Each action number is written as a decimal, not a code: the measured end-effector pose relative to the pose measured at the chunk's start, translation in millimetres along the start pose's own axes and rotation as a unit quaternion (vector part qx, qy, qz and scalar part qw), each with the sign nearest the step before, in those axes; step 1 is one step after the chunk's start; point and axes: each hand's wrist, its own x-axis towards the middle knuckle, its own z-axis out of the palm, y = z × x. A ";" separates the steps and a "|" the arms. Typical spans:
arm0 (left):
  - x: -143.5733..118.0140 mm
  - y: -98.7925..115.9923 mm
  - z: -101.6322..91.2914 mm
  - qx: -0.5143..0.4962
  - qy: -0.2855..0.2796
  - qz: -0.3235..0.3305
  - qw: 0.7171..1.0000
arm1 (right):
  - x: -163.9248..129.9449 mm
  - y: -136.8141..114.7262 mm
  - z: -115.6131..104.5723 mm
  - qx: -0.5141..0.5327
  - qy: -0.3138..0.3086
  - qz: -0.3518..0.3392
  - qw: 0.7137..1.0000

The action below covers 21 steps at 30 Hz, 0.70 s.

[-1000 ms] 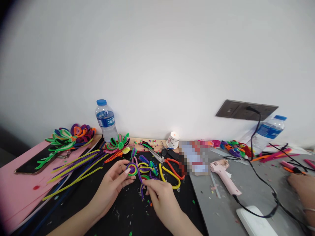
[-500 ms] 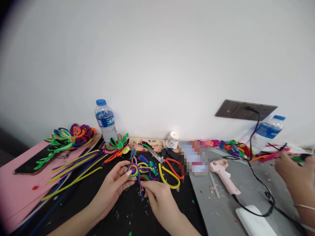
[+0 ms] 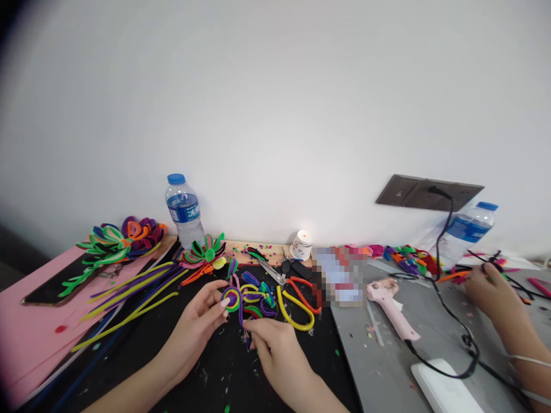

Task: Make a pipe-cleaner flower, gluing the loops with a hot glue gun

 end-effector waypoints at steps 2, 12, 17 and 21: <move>-0.3 -0.7 -0.4 0.008 -0.005 0.004 1.000 | 0.3 0.1 -0.2 0.000 0.001 -0.002 1.000; -2.4 -0.8 0.4 0.023 -0.029 0.001 0.999 | 1.6 -2.5 -3.5 0.002 0.006 -0.001 1.000; -2.0 0.4 0.9 0.022 -0.026 -0.006 0.999 | 1.1 -1.5 -2.9 0.003 0.010 -0.002 1.000; -2.7 1.4 1.9 0.010 -0.033 -0.013 0.999 | 1.8 -2.0 -3.1 0.003 0.012 0.002 1.000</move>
